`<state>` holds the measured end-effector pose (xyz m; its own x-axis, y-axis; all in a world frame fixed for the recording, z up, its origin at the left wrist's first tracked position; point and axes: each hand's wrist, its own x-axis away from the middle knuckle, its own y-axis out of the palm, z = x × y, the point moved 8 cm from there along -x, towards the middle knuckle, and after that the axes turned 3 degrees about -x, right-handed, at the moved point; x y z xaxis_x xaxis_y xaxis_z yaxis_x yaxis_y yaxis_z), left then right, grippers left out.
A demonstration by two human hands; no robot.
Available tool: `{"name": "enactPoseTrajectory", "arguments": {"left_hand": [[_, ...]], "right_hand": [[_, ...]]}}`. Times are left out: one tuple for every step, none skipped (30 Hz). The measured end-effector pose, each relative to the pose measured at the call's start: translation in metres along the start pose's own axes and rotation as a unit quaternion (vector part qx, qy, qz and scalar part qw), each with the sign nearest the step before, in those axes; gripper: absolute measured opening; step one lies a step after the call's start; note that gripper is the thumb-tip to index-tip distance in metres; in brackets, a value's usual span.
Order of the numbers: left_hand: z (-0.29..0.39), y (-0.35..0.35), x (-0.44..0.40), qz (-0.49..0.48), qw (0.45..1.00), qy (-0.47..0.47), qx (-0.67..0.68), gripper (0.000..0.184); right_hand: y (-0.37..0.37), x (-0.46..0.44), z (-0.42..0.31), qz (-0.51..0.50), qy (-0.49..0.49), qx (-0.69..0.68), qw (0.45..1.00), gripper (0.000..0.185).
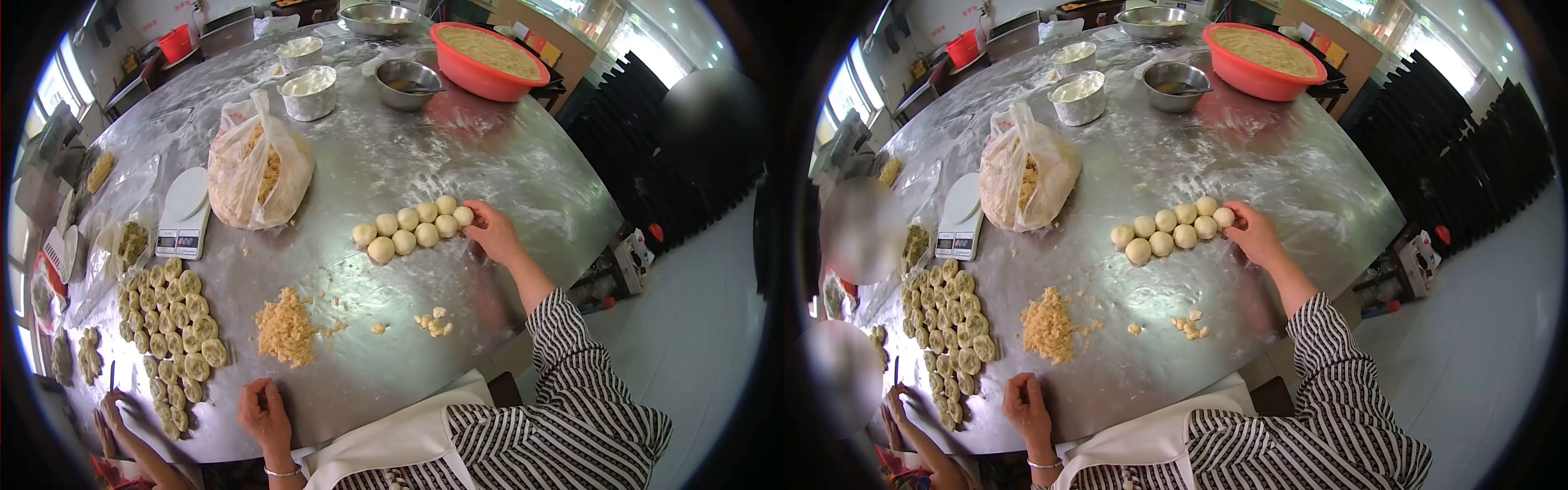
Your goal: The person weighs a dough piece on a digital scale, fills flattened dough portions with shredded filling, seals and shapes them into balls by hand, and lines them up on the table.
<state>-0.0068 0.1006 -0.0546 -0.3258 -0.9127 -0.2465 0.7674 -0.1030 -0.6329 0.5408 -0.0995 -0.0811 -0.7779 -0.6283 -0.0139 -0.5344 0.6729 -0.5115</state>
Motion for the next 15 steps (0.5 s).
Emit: {"name": "enactPoseTrajectory", "arguments": {"left_hand": [[-0.001, 0.0, 0.0, 0.0, 1.0, -0.003, 0.0, 0.001], [-0.002, 0.0, 0.0, 0.0, 1.0, -0.001, 0.0, 0.001], [-0.003, 0.0, 0.0, 0.0, 1.0, 0.0, -0.001, 0.001], [-0.004, 0.0, 0.001, 0.0, 1.0, 0.001, -0.002, 0.001], [-0.004, -0.001, 0.001, 0.0, 1.0, -0.003, 0.001, 0.001], [-0.002, -0.002, 0.001, 0.0, 1.0, -0.008, 0.003, 0.002], [-0.001, -0.001, 0.0, 0.002, 1.0, -0.012, 0.006, 0.002], [0.001, -0.002, -0.001, 0.005, 1.0, -0.001, 0.007, 0.002], [0.0, -0.002, -0.001, 0.009, 1.0, 0.009, 0.008, 0.002], [0.0, -0.002, -0.001, 0.016, 1.0, 0.016, 0.005, 0.003], [0.002, -0.001, -0.001, 0.015, 0.999, 0.031, 0.004, 0.004], [0.004, -0.004, -0.001, 0.021, 0.999, 0.04, -0.006, 0.004], [0.003, -0.005, -0.001, 0.017, 0.999, 0.042, -0.001, 0.006], [0.003, -0.006, -0.002, 0.016, 0.999, 0.043, 0.002, 0.007], [0.003, -0.008, -0.003, 0.014, 0.999, 0.039, 0.006, 0.008]], "right_hand": [[0.001, -0.003, 0.003, 0.003, -0.002, 0.006, 1.0, 0.056], [0.002, -0.005, 0.005, 0.006, -0.004, 0.012, 1.0, 0.055], [0.002, -0.006, 0.005, 0.004, -0.004, 0.011, 1.0, 0.056], [0.003, -0.005, 0.004, 0.0, -0.004, 0.01, 1.0, 0.057], [0.004, -0.005, 0.002, -0.004, -0.005, 0.008, 1.0, 0.058], [0.004, -0.004, -0.001, -0.007, -0.01, 0.017, 1.0, 0.06], [0.003, -0.003, -0.005, -0.011, -0.015, 0.025, 1.0, 0.062], [0.002, 0.001, -0.009, -0.016, -0.02, 0.033, 0.999, 0.064], [-0.001, 0.005, -0.013, -0.005, -0.036, 0.055, 0.998, 0.071], [-0.007, 0.007, -0.011, 0.016, -0.026, 0.058, 0.998, 0.073], [-0.008, 0.007, -0.005, 0.029, -0.02, 0.059, 0.998, 0.075], [-0.011, 0.004, 0.017, 0.053, -0.004, 0.012, 0.999, 0.074], [-0.011, 0.008, 0.022, 0.08, 0.012, -0.051, 0.995, 0.071], [-0.018, 0.016, 0.023, 0.089, 0.031, -0.025, 0.995, 0.067], [-0.025, 0.017, 0.033, 0.121, 0.002, 0.027, 0.992, 0.062]]}}
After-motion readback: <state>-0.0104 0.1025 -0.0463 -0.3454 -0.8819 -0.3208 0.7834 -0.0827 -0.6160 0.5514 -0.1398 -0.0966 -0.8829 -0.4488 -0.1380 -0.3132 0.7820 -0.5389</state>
